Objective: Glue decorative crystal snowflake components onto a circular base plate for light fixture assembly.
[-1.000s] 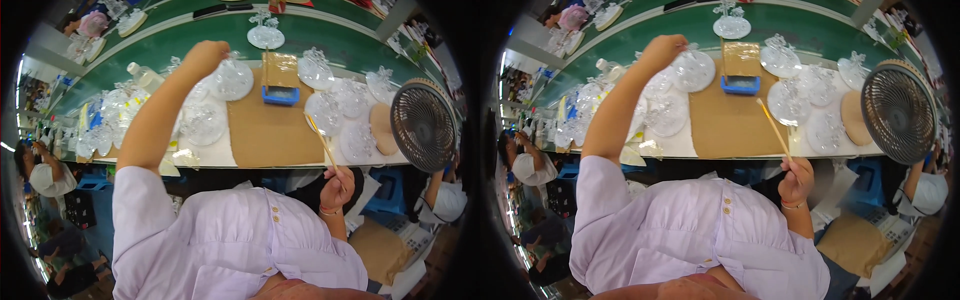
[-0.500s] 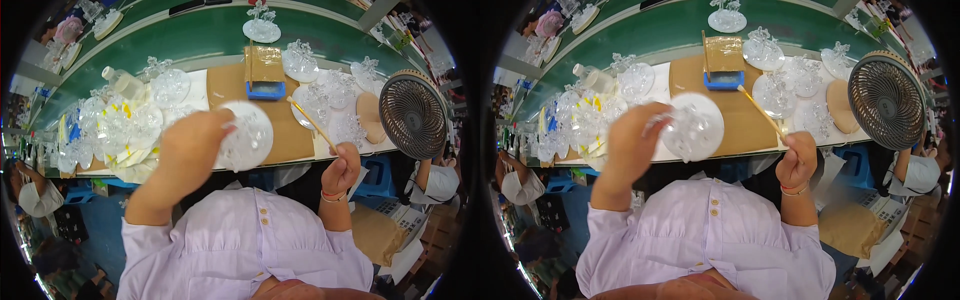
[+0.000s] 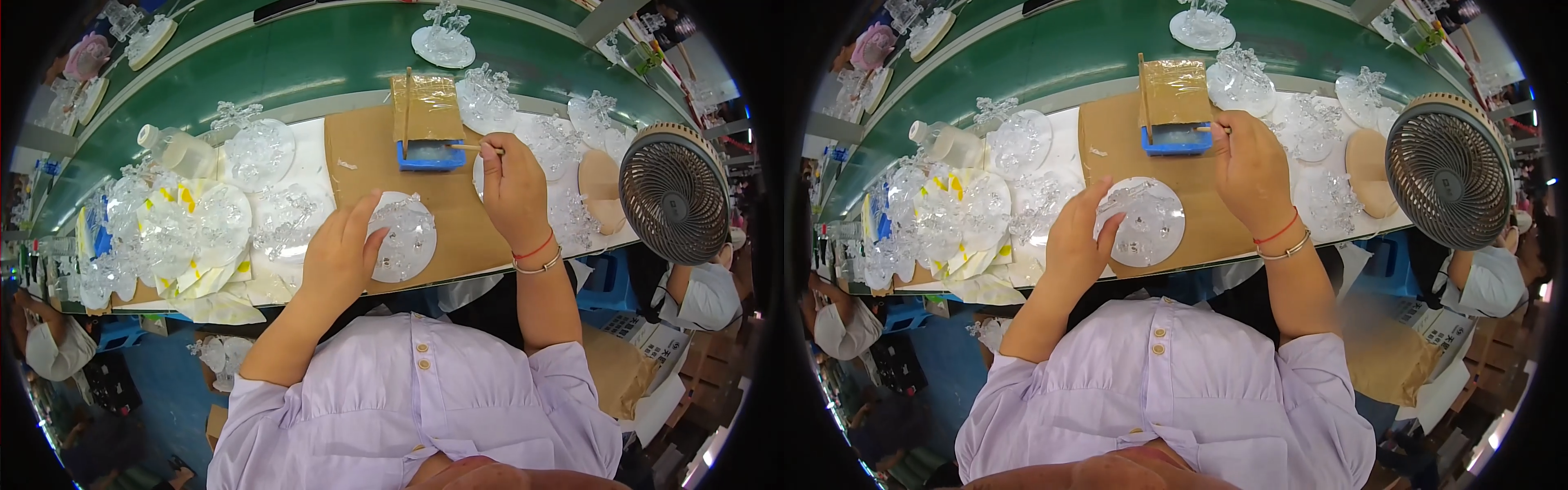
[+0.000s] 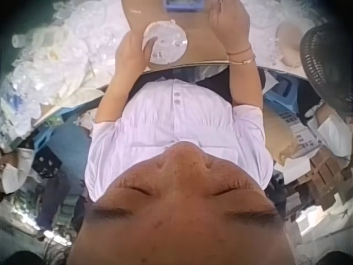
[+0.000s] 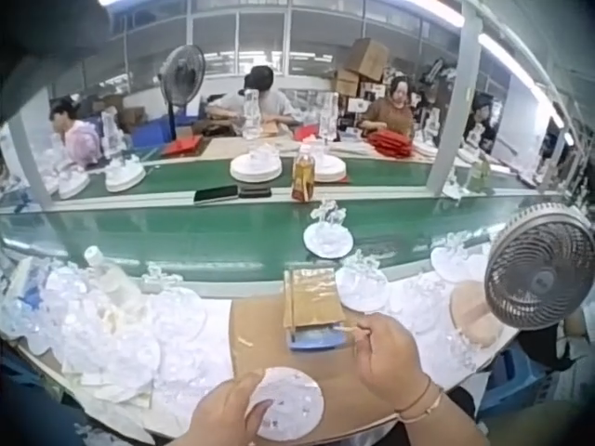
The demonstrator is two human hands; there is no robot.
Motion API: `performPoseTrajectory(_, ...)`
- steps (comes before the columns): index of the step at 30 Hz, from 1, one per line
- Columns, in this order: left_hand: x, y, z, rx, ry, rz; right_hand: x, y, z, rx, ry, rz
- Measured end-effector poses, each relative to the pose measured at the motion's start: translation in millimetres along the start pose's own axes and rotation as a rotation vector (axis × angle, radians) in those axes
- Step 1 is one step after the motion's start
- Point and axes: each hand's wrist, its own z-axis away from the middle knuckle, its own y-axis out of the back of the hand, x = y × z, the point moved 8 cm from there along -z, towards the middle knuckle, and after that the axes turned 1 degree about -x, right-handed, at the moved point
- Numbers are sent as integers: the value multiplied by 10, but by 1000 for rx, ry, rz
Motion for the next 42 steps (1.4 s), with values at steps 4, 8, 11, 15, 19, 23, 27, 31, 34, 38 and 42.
performPoseTrajectory(4, -34, 3, 143, -5, 21, 58, 35, -73, -38, -61, -25, 23)
performPoseTrajectory(8, -100, -6, 188, 14, 28, 96, 69, -57, -41, -73, -44, 13)
performPoseTrajectory(11, -157, -27, 199, 19, 27, 132, 91, -3, -36, -7, -58, 10)
performPoseTrajectory(15, -165, -71, 190, 22, 25, 182, 100, -29, -30, -3, -60, 43)
performPoseTrajectory(19, -157, -115, 163, 45, 15, 197, 99, -42, -41, 7, -64, 42)
performPoseTrajectory(23, -145, -118, 136, 89, 2, 178, 111, -27, -42, 42, -69, 19)
performPoseTrajectory(27, -136, -114, 120, 118, 6, 146, 187, 69, 27, 145, -144, -83)
performPoseTrajectory(31, -161, -140, 116, 125, 6, 134, 198, 220, 115, 257, -200, -177)
performPoseTrajectory(34, -169, -163, 86, 130, 22, 124, 245, 296, 207, 307, -228, -241)
performPoseTrajectory(38, -163, -169, 11, 138, 24, 110, 225, 451, 352, 340, -244, -316)
performPoseTrajectory(42, -159, -150, 24, 148, 41, 132, 59, 793, 685, 450, -91, -334)
